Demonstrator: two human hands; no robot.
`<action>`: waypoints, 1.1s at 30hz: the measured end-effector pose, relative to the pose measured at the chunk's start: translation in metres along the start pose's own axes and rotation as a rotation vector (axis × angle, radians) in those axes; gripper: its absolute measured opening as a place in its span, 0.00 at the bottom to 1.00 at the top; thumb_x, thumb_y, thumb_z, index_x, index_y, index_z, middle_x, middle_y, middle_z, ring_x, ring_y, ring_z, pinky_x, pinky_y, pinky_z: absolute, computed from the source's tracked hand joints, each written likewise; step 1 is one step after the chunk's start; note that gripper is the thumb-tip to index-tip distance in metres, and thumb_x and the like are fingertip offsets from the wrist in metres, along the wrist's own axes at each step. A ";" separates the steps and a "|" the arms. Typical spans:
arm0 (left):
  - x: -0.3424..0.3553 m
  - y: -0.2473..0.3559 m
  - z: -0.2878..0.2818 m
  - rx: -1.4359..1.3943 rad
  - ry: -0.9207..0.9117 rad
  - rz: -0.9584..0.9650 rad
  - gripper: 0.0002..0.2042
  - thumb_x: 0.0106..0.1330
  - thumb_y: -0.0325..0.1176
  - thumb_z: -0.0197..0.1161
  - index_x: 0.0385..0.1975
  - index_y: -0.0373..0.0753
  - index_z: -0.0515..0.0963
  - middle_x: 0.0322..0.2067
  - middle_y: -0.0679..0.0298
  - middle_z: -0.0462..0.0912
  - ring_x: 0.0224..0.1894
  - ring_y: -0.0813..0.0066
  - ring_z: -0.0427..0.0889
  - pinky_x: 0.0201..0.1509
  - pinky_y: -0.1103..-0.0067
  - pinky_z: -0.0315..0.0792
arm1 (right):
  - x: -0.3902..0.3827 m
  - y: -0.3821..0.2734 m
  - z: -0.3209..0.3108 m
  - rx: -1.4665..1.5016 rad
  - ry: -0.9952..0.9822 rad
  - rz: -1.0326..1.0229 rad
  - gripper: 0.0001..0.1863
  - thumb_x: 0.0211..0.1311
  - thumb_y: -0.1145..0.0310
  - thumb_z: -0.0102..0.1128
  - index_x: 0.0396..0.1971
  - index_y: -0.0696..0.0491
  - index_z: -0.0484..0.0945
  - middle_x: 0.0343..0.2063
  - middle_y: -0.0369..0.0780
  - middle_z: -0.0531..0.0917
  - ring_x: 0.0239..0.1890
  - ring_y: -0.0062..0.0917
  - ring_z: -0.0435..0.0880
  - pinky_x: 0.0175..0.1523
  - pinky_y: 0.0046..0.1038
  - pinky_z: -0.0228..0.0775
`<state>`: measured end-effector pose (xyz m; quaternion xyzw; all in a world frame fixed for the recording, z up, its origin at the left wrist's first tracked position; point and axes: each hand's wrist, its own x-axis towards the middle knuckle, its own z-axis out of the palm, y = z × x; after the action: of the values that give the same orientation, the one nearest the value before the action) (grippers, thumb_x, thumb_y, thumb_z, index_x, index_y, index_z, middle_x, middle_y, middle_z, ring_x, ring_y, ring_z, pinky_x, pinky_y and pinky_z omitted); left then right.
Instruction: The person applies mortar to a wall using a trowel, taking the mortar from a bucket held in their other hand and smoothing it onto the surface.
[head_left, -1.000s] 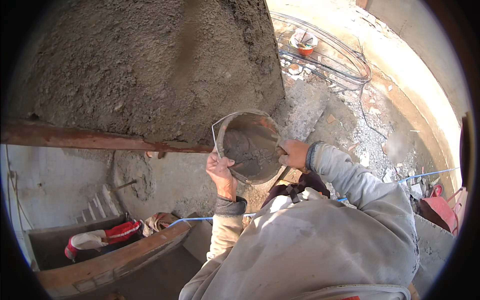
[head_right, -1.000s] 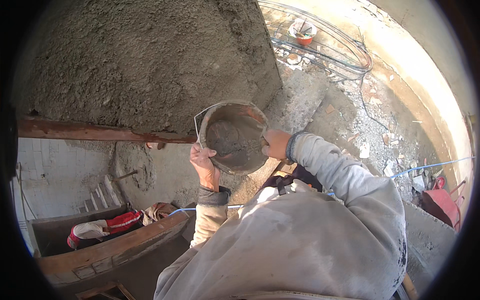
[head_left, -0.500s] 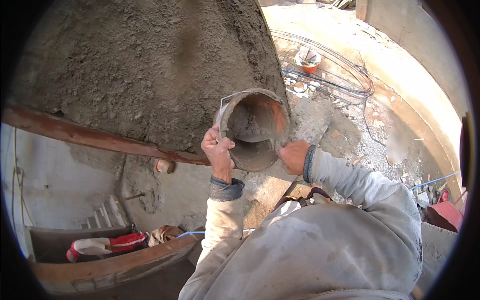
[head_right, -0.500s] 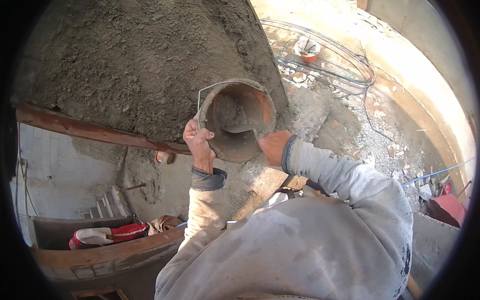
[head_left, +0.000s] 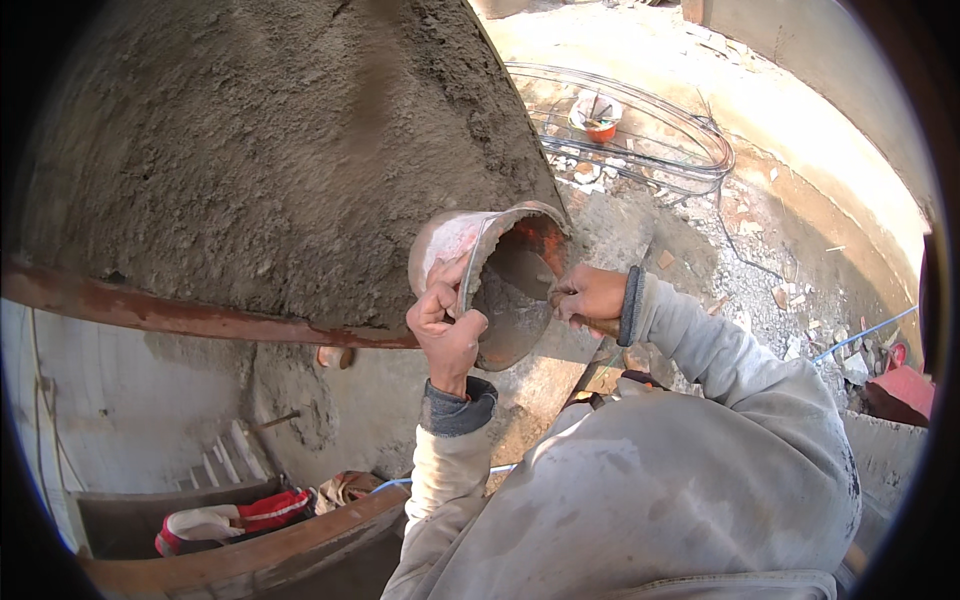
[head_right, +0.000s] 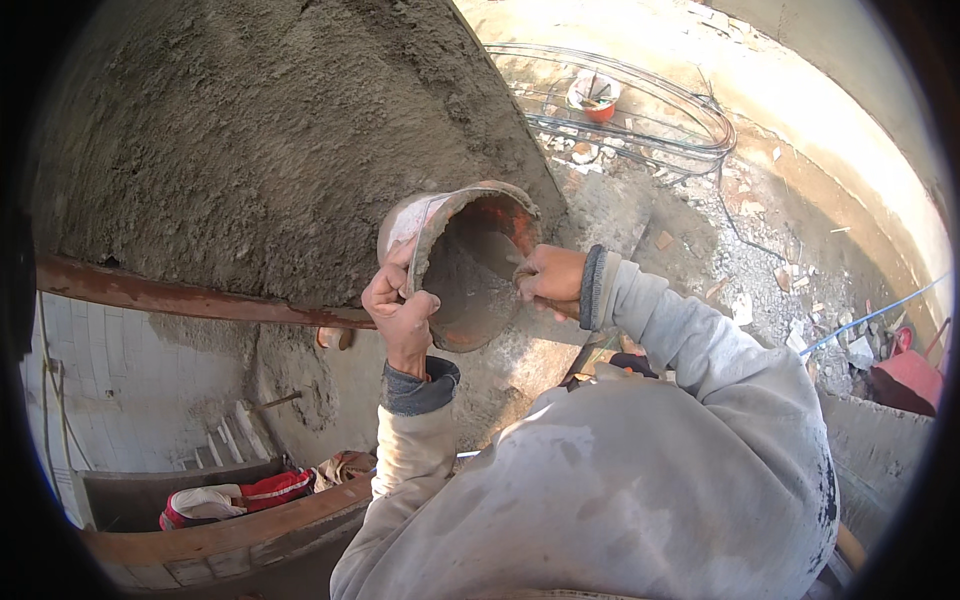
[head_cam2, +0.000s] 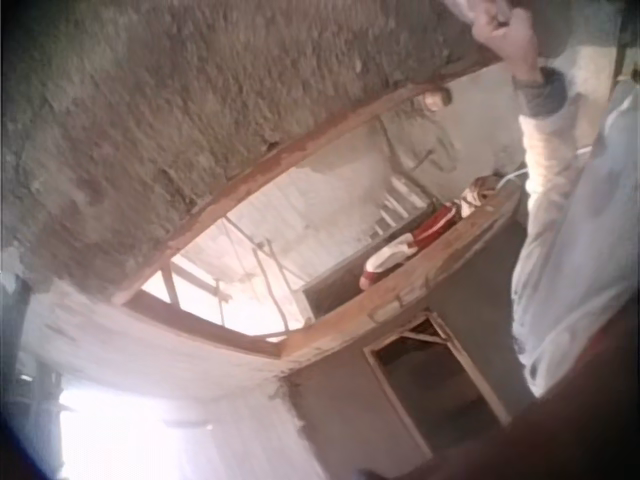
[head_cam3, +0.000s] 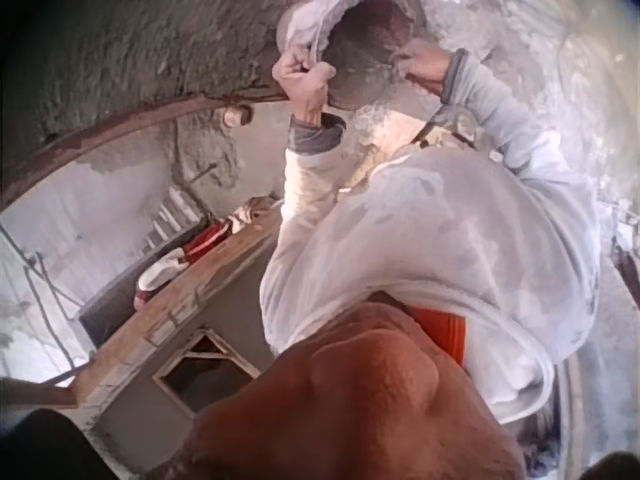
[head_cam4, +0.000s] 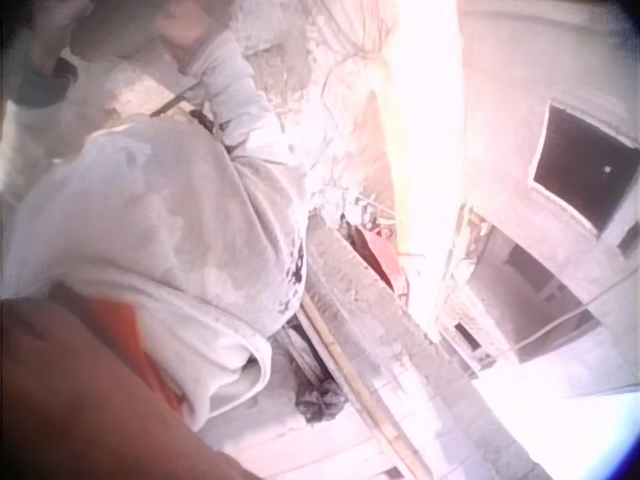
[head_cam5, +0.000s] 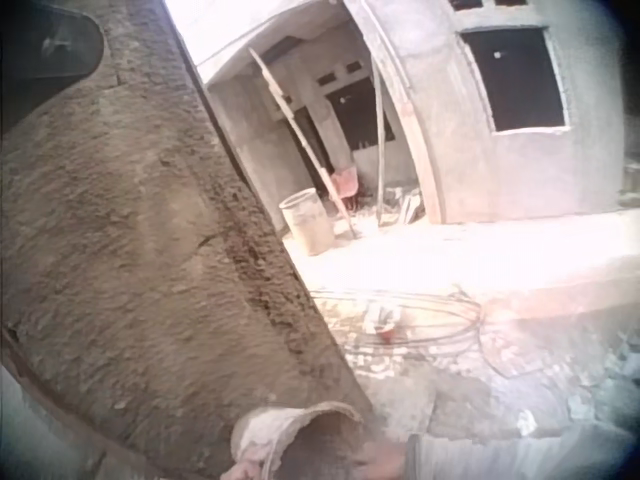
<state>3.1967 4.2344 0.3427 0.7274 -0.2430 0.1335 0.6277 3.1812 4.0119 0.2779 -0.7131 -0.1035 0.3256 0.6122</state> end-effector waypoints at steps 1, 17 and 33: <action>0.000 0.000 0.000 -0.023 -0.006 -0.001 0.11 0.31 0.19 0.50 0.12 0.40 0.55 0.45 0.47 0.77 0.46 0.70 0.73 0.54 0.76 0.64 | 0.000 0.010 -0.001 0.260 -0.102 0.041 0.13 0.52 0.67 0.52 0.31 0.63 0.74 0.20 0.41 0.77 0.17 0.26 0.77 0.20 0.26 0.71; -0.072 -0.105 -0.044 -0.176 0.859 -0.532 0.07 0.44 0.21 0.49 0.15 0.42 0.61 0.19 0.71 0.64 0.26 0.78 0.64 0.36 0.82 0.61 | 0.002 0.093 0.058 1.433 -0.201 -0.313 0.15 0.56 0.70 0.49 0.42 0.60 0.64 0.28 0.42 0.72 0.12 0.22 0.73 0.17 0.20 0.69; -0.208 -0.211 -0.047 -0.009 0.737 -0.763 0.09 0.38 0.20 0.49 0.16 0.44 0.59 0.21 0.71 0.66 0.26 0.77 0.67 0.38 0.78 0.69 | 0.281 0.318 -0.041 0.504 1.795 -0.476 0.20 0.55 0.73 0.55 0.47 0.65 0.65 0.32 0.42 0.76 0.27 0.26 0.78 0.32 0.24 0.71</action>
<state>3.1356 4.3391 0.0685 0.6664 0.2751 0.1411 0.6785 3.3408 4.0600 -0.1149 -0.5042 0.3345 -0.4615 0.6488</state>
